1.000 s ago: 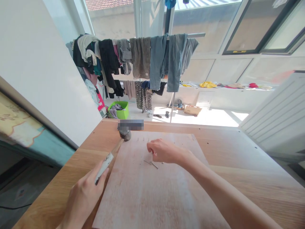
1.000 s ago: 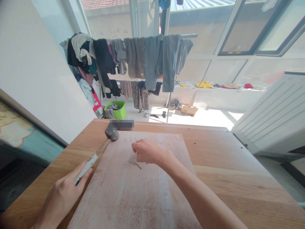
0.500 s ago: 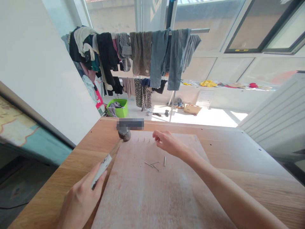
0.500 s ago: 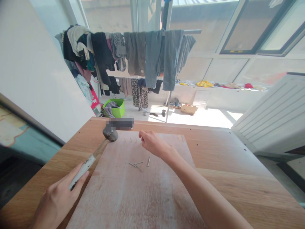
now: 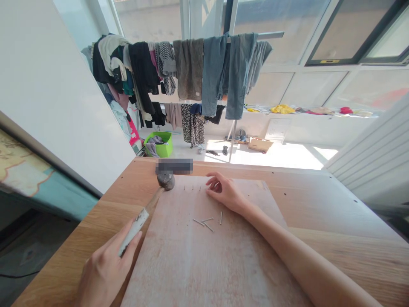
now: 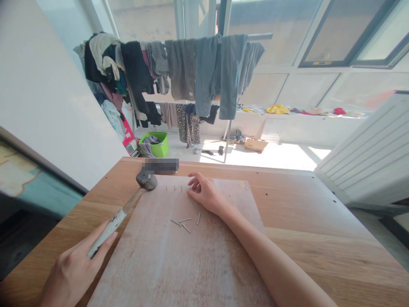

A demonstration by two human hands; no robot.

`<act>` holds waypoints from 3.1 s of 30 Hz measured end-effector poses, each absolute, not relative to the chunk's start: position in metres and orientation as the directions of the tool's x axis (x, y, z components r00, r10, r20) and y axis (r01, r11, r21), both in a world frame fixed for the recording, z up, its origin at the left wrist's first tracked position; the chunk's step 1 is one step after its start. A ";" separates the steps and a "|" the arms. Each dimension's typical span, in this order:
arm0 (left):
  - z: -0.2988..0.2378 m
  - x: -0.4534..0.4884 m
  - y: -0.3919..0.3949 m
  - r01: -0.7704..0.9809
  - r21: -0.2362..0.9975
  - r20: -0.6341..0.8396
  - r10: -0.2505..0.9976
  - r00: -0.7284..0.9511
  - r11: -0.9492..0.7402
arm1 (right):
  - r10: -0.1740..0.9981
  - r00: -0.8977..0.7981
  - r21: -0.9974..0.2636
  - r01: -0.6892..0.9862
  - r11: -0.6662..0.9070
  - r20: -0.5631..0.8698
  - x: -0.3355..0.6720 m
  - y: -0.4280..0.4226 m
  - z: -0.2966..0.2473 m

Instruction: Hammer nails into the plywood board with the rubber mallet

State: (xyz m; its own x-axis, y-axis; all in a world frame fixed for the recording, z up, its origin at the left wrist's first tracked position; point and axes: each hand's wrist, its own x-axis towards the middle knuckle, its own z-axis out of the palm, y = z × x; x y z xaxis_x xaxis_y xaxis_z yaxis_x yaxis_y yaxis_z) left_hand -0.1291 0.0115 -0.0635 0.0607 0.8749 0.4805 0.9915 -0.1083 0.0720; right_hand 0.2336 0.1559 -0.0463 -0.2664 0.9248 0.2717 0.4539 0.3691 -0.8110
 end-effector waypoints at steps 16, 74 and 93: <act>-0.019 -0.059 0.017 0.882 0.265 0.509 0.834 0.215 -0.389 | 0.923 -0.288 -0.796 0.479 0.370 0.256 0.233 0.154 -0.043; -0.040 -0.113 0.005 0.972 0.232 0.366 0.923 -0.120 0.034 | 0.880 -0.394 -0.790 0.434 0.433 0.266 0.268 0.155 -0.035; -0.015 -0.020 0.017 0.870 0.127 0.556 0.761 0.335 -0.476 | 0.892 -0.329 -0.767 0.469 0.438 0.309 0.269 0.157 -0.041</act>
State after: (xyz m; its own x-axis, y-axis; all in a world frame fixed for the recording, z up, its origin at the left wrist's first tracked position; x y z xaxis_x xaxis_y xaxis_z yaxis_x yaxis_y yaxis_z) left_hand -0.0203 0.0171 -0.0150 0.3351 0.7608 0.5558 0.8700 -0.4763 0.1274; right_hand 0.2692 0.1572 -0.0409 -0.3290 0.8924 0.3088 0.4686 0.4382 -0.7671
